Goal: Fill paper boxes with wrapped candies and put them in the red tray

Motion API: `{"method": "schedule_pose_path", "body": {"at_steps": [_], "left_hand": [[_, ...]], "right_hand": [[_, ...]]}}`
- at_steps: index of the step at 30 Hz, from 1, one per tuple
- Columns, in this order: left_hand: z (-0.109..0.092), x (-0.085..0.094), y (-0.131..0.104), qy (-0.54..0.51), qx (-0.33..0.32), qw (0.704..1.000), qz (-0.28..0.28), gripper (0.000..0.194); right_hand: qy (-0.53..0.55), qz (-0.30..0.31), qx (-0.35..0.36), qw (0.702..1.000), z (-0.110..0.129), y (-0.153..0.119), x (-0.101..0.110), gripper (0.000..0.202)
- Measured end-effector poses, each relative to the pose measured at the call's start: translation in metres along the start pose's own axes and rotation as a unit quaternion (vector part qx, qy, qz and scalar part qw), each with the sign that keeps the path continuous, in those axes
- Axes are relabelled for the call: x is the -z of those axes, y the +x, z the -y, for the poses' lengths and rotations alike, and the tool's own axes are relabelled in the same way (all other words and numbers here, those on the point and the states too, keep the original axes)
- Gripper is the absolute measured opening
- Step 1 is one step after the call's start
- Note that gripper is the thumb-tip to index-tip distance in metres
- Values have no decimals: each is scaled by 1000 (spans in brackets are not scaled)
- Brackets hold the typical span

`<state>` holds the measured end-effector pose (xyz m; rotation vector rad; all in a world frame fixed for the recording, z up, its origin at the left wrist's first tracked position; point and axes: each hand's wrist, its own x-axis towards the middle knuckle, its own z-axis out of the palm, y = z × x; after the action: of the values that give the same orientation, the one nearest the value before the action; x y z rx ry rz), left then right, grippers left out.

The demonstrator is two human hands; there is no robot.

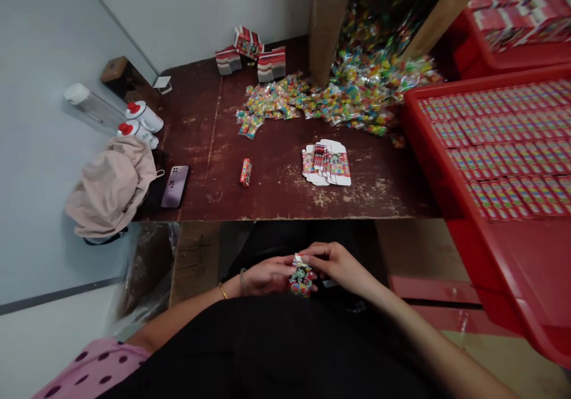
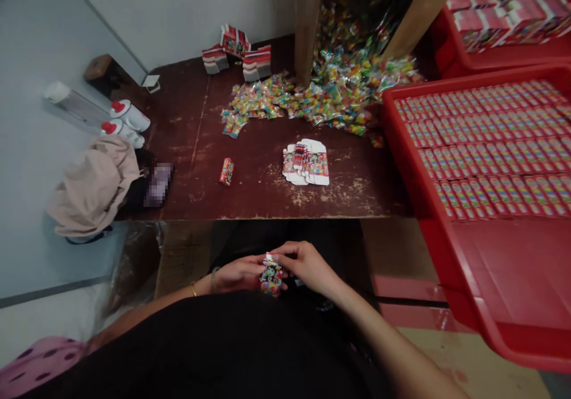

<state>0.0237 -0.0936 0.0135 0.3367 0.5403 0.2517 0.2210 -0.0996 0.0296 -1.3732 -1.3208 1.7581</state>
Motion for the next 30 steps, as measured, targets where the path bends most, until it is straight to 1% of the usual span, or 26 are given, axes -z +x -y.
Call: {"method": "schedule_pose_path", "body": {"at_steps": [2,3,6,7,8,9,10,11,12,13,15,16,18,19,20,21,22,23,24,25,26,27,28,29,30], "left_hand": [[4,3,-3,18,-6,1000,-12,28],[6,4,-4,19,-7,1000,-18,27],[11,8,-4,1,-2,999,-39,30],[11,8,-2,-5,3,999,-46,32],[10,7,0,-8,7,999,-52,35],[7,5,3,-7,2,998,-57,37],[3,2,7,-5,-18,998,-64,38],[-3,-2,12,-1,-54,996,-73,38],[-10,-7,17,5,-98,992,-84,37],[-18,-12,23,19,-147,984,-96,35],[-35,-21,31,84,-235,960,-130,30],[-44,-24,33,142,-264,942,-151,28],[-57,-28,36,285,-291,893,-191,25],[-61,-28,36,352,-287,868,-201,24],[-63,-28,36,406,-270,850,-197,23],[-63,-27,37,441,-241,846,-180,22],[-60,-27,38,450,-204,857,-149,23],[-55,-27,39,432,-161,881,-107,26],[-49,-27,41,398,-120,907,-62,31],[-43,-29,44,358,-85,930,-18,35],[-36,-30,46,319,-61,946,21,40],[-30,-32,48,289,-50,955,52,44],[-26,-34,50,270,-46,959,71,46],[-24,-35,52,259,-48,961,79,47],[-23,-35,53,251,-51,964,78,48]], "right_hand": [[-58,-21,55,997,2,-5,-1,28],[-84,-17,78,993,3,-8,-1,29],[-149,26,111,982,2,-22,-1,30],[-168,30,117,978,-1,-26,-2,29],[-181,20,121,976,-5,-28,-6,32],[-183,-7,125,975,-10,-29,-10,38],[-173,-46,131,975,-16,-28,-16,44],[-144,-91,135,976,-22,-26,-22,52],[-95,-146,137,975,-28,-22,-26,61],[-39,-177,138,974,-33,-17,-28,63],[41,-207,126,969,-35,-8,-22,57],[56,-221,118,967,-31,-6,-15,51],[32,-241,110,964,-17,-6,6,39],[-1,-233,117,965,-7,-6,18,35],[-40,-201,128,970,3,-6,31,32],[-82,-147,144,975,12,-3,46,29],[-125,-93,162,974,21,4,62,29],[-169,-66,180,967,28,14,81,29],[-214,-63,193,955,34,27,102,31],[-257,-134,200,936,38,44,125,35],[-316,-257,197,892,40,62,150,37],[-378,-368,164,834,41,80,174,38],[-389,-430,139,803,39,97,197,42],[-394,-459,125,786,36,111,215,45],[-400,-480,111,773,31,122,228,47]]}}
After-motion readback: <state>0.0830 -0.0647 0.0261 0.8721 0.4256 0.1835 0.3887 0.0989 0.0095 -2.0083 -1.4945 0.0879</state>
